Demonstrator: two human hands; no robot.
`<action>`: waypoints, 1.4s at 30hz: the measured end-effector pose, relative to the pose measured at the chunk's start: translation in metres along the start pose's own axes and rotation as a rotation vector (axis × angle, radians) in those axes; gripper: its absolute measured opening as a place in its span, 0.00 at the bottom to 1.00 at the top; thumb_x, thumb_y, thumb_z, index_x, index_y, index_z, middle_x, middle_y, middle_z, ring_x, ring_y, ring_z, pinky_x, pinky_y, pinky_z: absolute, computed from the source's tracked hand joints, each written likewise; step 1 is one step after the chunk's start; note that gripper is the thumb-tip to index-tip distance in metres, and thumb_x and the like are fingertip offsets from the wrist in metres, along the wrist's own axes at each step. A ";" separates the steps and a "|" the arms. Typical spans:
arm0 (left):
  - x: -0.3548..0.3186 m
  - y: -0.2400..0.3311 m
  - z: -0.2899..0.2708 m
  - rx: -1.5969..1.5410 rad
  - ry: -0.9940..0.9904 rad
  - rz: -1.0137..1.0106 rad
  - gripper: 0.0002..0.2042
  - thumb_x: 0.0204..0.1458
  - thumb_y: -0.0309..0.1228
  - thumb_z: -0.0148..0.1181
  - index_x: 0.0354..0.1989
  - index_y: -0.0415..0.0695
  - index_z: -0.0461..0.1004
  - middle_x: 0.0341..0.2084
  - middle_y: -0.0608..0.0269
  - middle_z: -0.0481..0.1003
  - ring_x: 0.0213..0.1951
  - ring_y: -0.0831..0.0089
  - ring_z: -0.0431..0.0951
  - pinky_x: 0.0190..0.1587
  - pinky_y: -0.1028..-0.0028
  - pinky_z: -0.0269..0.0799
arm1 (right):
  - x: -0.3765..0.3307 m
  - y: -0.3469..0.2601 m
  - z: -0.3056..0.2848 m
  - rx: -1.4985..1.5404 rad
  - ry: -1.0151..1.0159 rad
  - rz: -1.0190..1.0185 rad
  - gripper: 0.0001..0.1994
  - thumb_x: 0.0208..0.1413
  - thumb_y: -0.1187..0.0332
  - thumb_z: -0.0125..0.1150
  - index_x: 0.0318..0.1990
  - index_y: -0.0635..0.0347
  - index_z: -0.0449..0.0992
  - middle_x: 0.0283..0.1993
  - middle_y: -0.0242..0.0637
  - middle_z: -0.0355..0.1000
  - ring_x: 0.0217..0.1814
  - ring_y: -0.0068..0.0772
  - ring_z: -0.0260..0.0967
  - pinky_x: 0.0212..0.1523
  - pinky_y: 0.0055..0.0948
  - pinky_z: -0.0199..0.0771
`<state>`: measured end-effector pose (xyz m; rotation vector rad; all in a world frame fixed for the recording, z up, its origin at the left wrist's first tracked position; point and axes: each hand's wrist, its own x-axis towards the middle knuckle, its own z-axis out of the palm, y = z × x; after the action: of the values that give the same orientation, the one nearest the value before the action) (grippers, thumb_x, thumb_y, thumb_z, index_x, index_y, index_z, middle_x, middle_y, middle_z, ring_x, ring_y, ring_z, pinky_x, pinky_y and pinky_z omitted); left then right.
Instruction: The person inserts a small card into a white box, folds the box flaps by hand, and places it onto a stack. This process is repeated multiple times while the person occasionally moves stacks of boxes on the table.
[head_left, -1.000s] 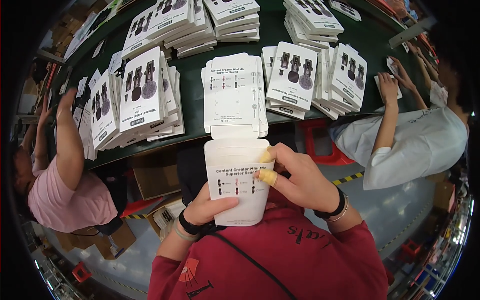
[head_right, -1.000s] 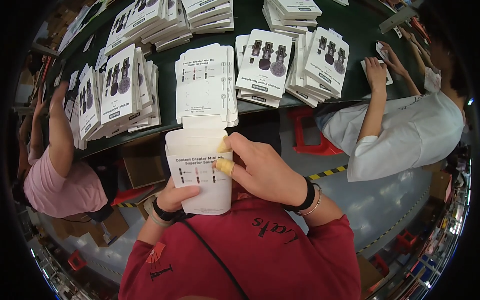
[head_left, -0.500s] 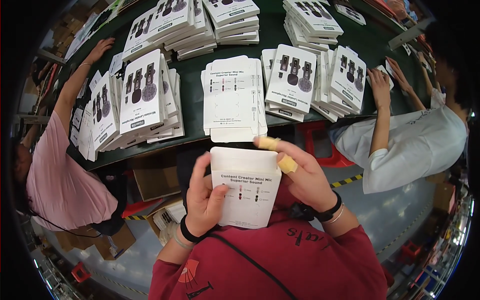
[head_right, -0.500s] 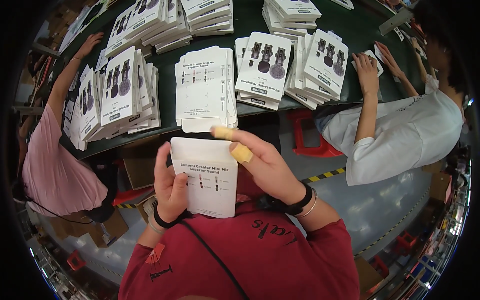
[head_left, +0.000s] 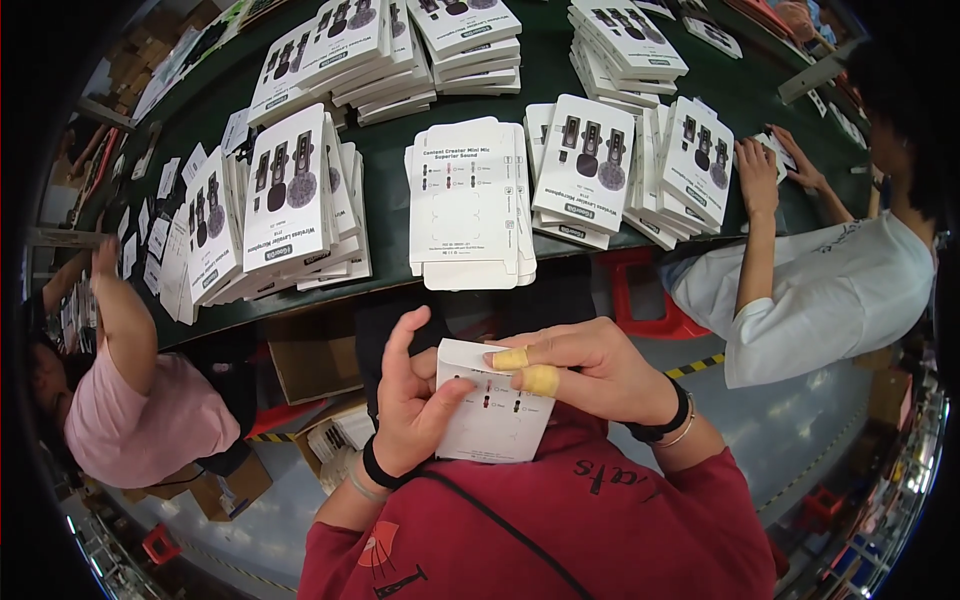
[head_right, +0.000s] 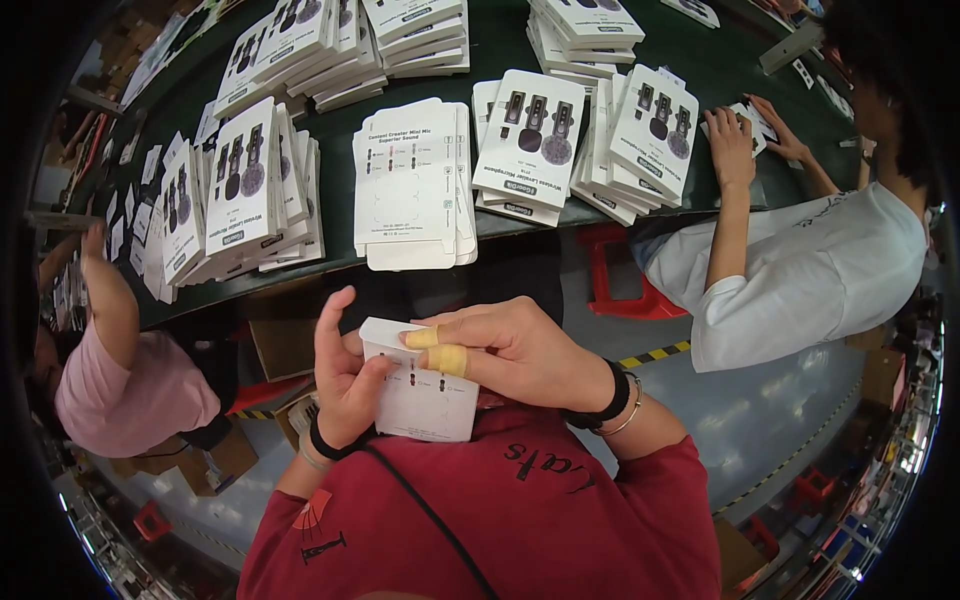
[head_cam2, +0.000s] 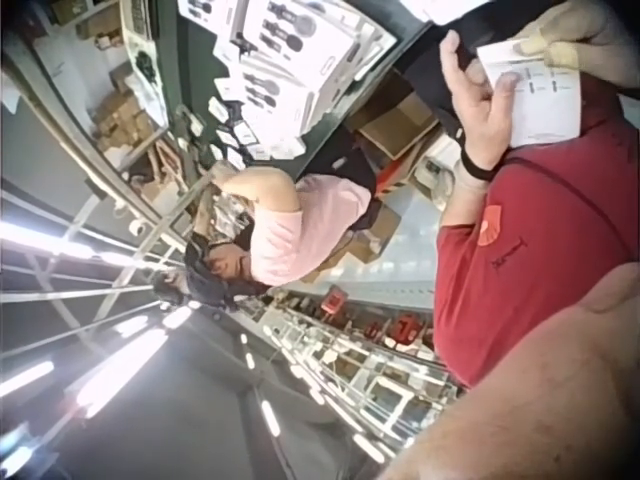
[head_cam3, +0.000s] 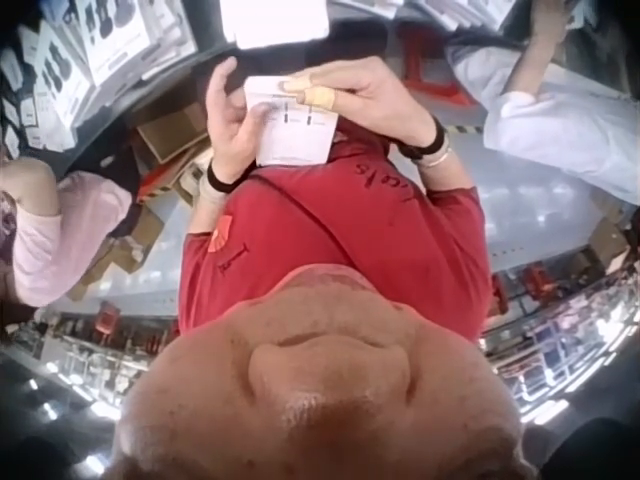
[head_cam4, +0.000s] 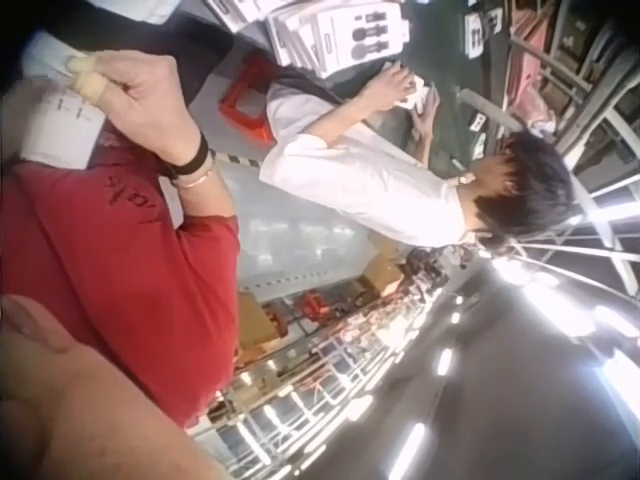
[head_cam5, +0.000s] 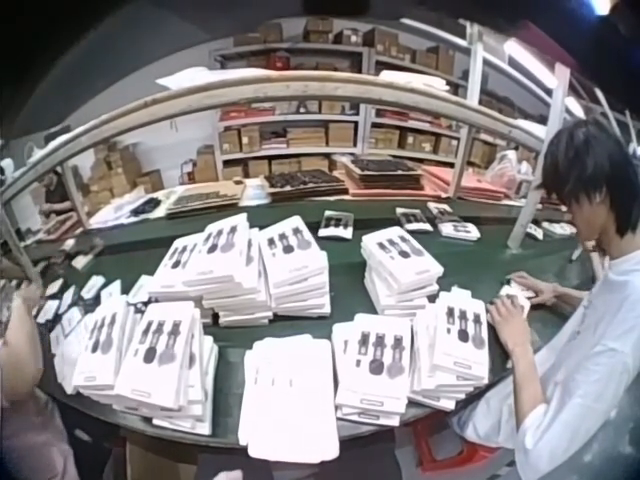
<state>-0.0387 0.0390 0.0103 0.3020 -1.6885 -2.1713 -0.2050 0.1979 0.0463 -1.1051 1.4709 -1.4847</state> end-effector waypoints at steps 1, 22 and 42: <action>0.003 0.004 0.001 -0.001 -0.008 -0.026 0.17 0.63 0.23 0.55 0.58 0.37 0.62 0.37 0.58 0.77 0.37 0.81 0.75 0.41 0.82 0.70 | 0.000 -0.001 0.000 0.000 0.000 0.000 0.15 0.62 0.73 0.60 0.55 0.64 0.77 0.44 0.42 0.81 0.39 0.26 0.79 0.42 0.24 0.77; 0.027 0.005 -0.020 0.390 -0.239 0.050 0.04 0.60 0.23 0.57 0.39 0.41 0.67 0.27 0.67 0.71 0.28 0.84 0.67 0.30 0.82 0.62 | 0.000 -0.004 -0.002 0.176 -0.045 0.317 0.22 0.69 0.67 0.51 0.66 0.66 0.62 0.43 0.37 0.77 0.46 0.26 0.75 0.51 0.24 0.71; 0.109 -0.012 -0.014 1.259 0.170 0.426 0.25 0.59 0.36 0.62 0.57 0.32 0.64 0.50 0.39 0.71 0.42 0.52 0.75 0.44 0.62 0.74 | 0.025 0.003 -0.062 -0.481 0.769 -0.341 0.19 0.57 0.84 0.55 0.57 0.66 0.70 0.59 0.47 0.73 0.61 0.40 0.72 0.62 0.35 0.69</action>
<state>-0.1343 -0.0161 0.0011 0.3622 -2.4800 -0.5601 -0.2721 0.1951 0.0470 -1.1539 2.3499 -1.9874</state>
